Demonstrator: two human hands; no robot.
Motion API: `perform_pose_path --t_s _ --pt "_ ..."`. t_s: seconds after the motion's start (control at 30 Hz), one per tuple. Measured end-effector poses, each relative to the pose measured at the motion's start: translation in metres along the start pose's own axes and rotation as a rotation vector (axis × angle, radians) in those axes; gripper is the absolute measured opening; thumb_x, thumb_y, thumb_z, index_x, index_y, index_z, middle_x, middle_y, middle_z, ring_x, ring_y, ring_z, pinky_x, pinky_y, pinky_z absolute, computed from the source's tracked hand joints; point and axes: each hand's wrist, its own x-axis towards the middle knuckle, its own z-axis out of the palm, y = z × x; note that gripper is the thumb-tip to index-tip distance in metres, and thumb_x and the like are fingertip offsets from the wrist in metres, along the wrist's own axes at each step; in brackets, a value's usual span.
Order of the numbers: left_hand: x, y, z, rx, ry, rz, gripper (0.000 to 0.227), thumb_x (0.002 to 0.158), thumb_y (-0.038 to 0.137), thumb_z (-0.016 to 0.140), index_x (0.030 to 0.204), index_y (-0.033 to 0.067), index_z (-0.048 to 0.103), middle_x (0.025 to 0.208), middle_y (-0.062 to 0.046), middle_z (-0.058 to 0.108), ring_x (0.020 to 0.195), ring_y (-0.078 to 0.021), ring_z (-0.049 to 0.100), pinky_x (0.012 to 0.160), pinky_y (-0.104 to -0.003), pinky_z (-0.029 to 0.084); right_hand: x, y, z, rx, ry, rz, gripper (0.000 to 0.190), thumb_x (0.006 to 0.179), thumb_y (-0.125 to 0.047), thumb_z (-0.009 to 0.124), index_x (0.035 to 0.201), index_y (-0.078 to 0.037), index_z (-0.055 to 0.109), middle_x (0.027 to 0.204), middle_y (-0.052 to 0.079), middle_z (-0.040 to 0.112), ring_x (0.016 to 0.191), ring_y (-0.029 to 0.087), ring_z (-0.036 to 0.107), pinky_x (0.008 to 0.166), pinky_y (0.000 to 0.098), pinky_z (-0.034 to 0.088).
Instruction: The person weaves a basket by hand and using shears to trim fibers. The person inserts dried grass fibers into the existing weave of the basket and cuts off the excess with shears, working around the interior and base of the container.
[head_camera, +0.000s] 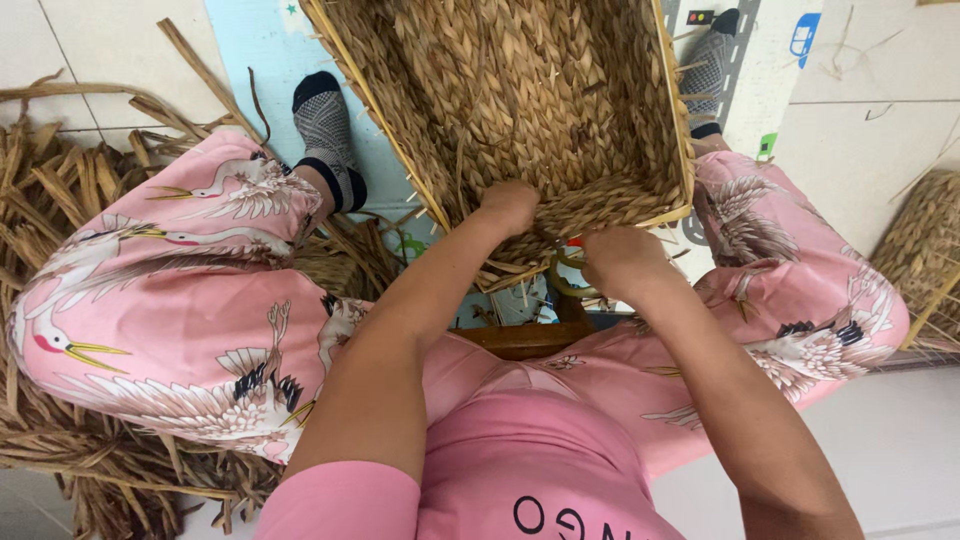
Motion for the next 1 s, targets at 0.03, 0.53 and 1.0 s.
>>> perform_pose_path --t_s 0.03,0.53,1.0 --pt "0.000 -0.002 0.001 0.000 0.000 -0.001 0.015 0.096 0.002 0.061 0.086 -0.0024 0.072 0.079 -0.013 0.058 0.068 -0.0266 0.059 0.060 -0.043 0.054 -0.004 0.002 0.001 -0.004 -0.003 -0.006 0.032 0.093 -0.031 0.069 0.114 -0.009 0.074 0.111 0.018 0.075 0.110 0.034 0.071 0.094 0.0457 0.055" --pt "0.011 -0.002 0.026 -0.308 0.065 0.156 0.008 0.090 0.008 0.064 0.086 0.0055 0.071 0.083 -0.010 0.064 0.074 -0.0270 0.063 0.073 -0.046 0.053 -0.048 0.008 -0.020 -0.033 0.028 0.048 0.080 0.072 -0.060 0.083 0.129 -0.009 0.059 0.128 0.013 0.066 0.121 0.030 0.064 0.098 0.0440 0.052" --pt "0.012 -0.026 0.020 -0.364 -0.036 0.034 0.022 0.086 0.030 0.076 0.094 0.0094 0.073 0.093 -0.009 0.068 0.083 -0.0262 0.064 0.079 -0.046 0.053 -0.033 0.020 -0.016 0.178 -0.031 -0.028 0.076 0.073 -0.057 0.080 0.127 -0.007 0.063 0.116 0.019 0.073 0.113 0.034 0.069 0.097 0.0457 0.052"
